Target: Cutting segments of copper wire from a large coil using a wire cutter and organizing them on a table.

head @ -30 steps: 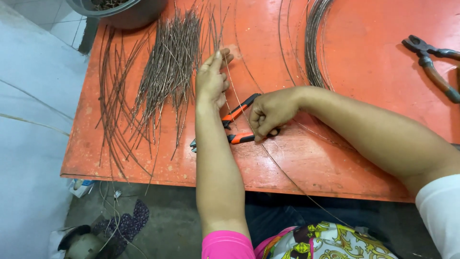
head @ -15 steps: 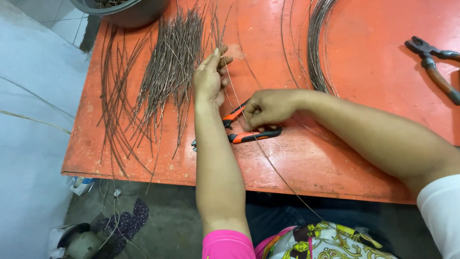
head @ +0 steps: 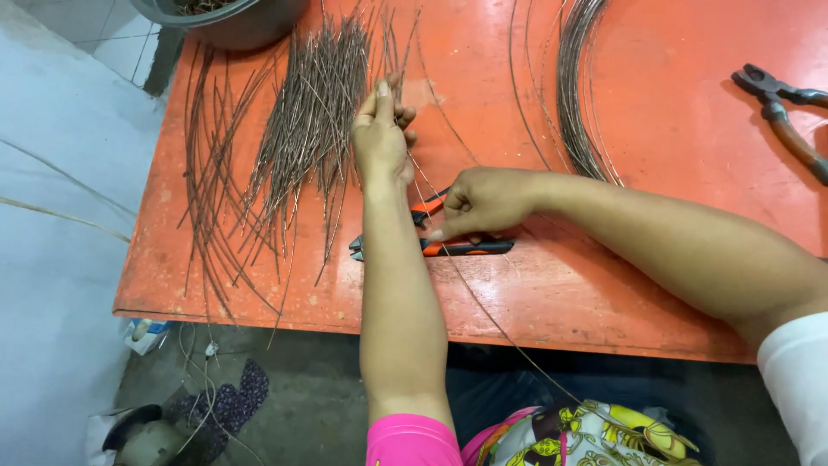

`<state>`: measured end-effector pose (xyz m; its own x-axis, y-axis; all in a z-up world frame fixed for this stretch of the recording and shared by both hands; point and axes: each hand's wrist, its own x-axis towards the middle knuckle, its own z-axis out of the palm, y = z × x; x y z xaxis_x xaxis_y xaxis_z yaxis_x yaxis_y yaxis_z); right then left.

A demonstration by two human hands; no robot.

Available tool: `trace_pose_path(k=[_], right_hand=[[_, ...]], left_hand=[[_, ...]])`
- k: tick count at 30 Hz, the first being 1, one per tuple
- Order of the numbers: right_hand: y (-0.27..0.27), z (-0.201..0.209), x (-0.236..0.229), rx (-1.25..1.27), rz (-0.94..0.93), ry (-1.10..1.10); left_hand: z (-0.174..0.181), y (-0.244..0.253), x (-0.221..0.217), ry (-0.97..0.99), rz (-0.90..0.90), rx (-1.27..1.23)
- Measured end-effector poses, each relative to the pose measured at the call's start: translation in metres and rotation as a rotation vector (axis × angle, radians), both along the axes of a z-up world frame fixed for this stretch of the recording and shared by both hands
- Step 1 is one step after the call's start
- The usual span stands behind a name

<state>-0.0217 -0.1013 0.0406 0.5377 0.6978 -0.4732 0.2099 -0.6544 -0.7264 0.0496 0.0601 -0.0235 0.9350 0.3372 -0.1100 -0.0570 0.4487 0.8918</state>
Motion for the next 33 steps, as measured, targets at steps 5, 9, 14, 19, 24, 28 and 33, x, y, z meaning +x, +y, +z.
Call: trace_pose_path(k=[5, 9, 14, 19, 24, 28, 33], right_hand=[[0.007, 0.001, -0.008, -0.056, -0.068, -0.109], [0.006, -0.006, -0.004, -0.143, 0.017, -0.170], [-0.003, -0.007, 0.004, -0.152, 0.166, -0.059], [-0.002, -0.015, 0.011, -0.134, 0.166, 0.037], [-0.005, -0.023, 0.014, -0.086, 0.237, 0.053], [-0.004, -0.008, 0.009, -0.107, 0.242, 0.026], [0.002, -0.013, 0.009, -0.159, 0.215, -0.105]], left_hand=[[0.015, -0.007, -0.008, 0.011, 0.015, 0.106], [0.023, -0.011, -0.005, 0.083, -0.042, 0.016], [0.008, 0.008, 0.012, 0.045, -0.200, -0.056], [0.016, 0.024, -0.001, 0.009, -0.312, -0.152], [-0.004, 0.022, 0.008, -0.006, -0.294, -0.125], [-0.020, 0.022, 0.015, 0.034, -0.287, -0.109], [-0.005, 0.024, 0.009, 0.084, -0.243, 0.023]])
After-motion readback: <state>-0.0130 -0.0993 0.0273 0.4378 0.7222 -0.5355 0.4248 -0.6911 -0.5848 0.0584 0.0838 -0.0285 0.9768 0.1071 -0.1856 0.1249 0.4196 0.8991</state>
